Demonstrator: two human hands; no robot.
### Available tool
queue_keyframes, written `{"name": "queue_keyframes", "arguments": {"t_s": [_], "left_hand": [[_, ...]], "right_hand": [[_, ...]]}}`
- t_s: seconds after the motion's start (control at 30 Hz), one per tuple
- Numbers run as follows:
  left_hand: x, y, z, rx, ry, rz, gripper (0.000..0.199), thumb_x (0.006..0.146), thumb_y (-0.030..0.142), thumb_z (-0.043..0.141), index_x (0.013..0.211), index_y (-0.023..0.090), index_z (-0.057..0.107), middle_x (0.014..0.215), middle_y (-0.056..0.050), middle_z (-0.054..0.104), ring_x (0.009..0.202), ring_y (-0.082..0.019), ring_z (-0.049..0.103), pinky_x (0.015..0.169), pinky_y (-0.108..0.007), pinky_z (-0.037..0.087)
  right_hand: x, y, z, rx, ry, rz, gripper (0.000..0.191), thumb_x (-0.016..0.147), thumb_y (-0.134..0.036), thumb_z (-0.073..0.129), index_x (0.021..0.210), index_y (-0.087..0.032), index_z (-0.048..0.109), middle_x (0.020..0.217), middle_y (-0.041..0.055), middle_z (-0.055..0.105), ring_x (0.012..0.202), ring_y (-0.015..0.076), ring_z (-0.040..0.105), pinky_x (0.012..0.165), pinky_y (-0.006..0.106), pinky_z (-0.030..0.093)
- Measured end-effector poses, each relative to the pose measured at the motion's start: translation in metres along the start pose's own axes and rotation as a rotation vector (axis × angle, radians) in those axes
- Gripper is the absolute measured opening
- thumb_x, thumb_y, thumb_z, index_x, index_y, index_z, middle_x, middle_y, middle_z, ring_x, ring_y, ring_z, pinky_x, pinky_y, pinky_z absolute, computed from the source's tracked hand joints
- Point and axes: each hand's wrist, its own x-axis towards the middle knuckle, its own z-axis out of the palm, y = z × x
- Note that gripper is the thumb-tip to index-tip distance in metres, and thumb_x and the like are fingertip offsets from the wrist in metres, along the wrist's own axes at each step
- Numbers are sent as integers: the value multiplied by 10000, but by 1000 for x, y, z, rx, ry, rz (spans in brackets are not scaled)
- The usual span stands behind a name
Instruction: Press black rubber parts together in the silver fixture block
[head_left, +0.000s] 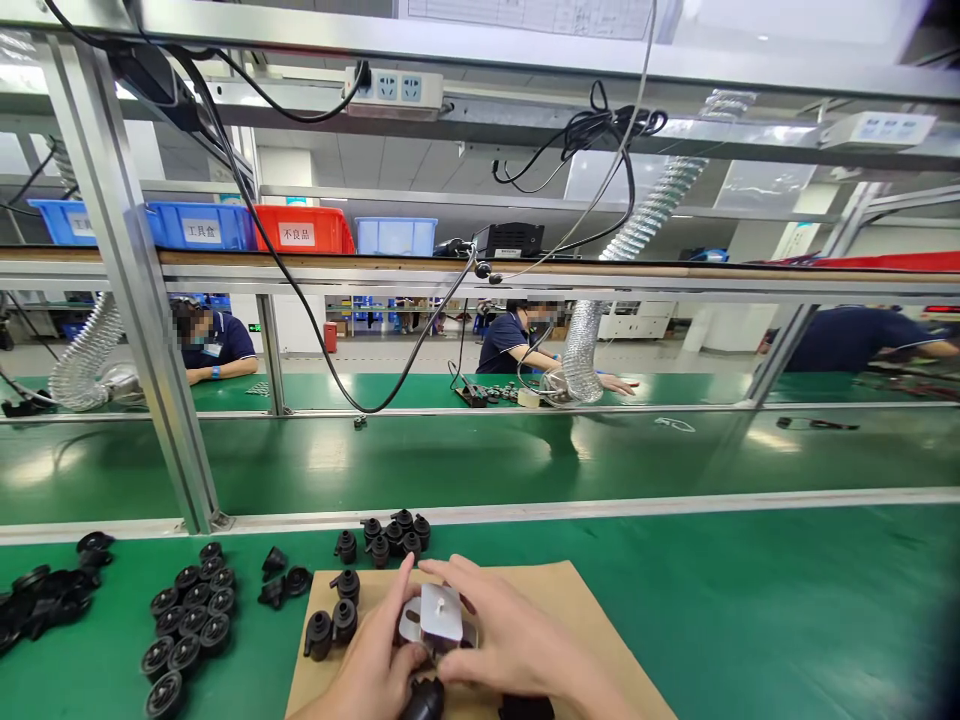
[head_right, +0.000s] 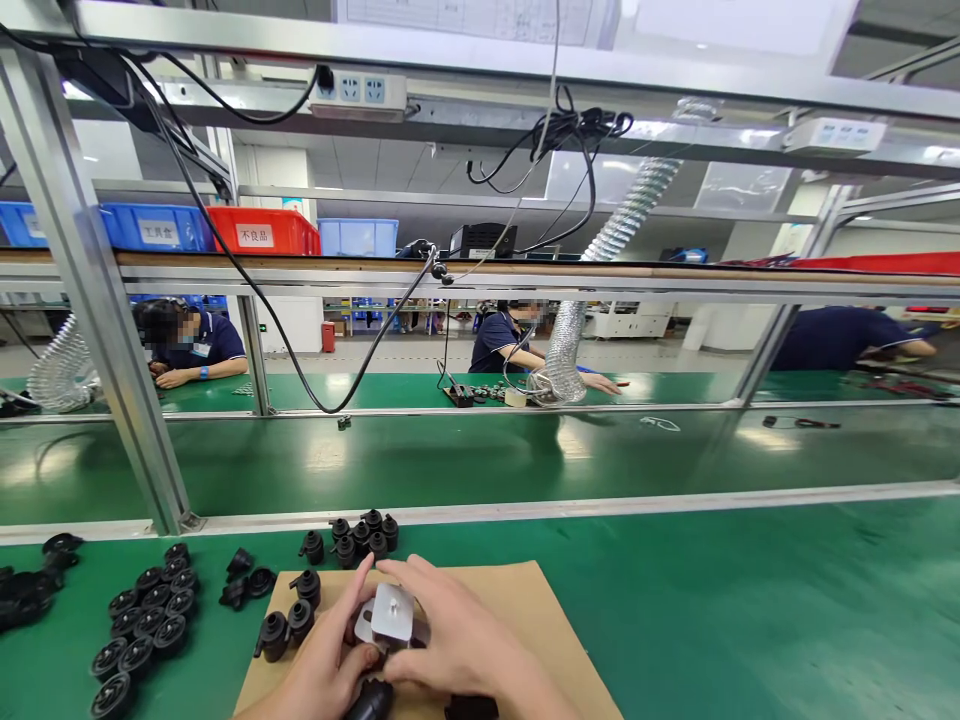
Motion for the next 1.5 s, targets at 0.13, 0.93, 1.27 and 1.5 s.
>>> {"name": "queue_keyframes", "arguments": {"t_s": [0.13,0.93,1.27,1.5], "left_hand": [[2,5,-4,-39,-122,36,1030,884,81,615,1718,399,101,1624,-31,545,1453,-279,537,1268,-465,374],[4,23,-8,-26,-133,-90,1622,562,223,1036,1701,356,-112,1503,-83,630,1339,-359,561,1227,-509,372],[7,28,-20,-144,-320,-95,1623,599,223,1020,1688,291,-182,1640,-157,500,1498,-370,477,1285,-550,319],[-2,41,6,-53,55,-164,1567,549,32,960,1718,356,-32,1457,-74,640,1339,-345,582,1223,-511,405]], "right_hand": [[-1,24,-25,220,-68,-15,883,645,-202,887,1484,-282,623,1243,58,715,1103,299,638,1012,402,498],[-1,7,-26,160,-101,-137,619,705,-123,799,1292,-314,752,1162,17,725,1053,259,615,948,362,483],[4,14,-11,248,-249,-196,600,736,-229,888,1302,-308,708,1262,31,691,1236,302,550,1109,451,428],[1,0,5,5,-61,-174,673,633,-30,680,1234,-324,616,1235,-24,668,1094,265,479,1038,439,374]]}}
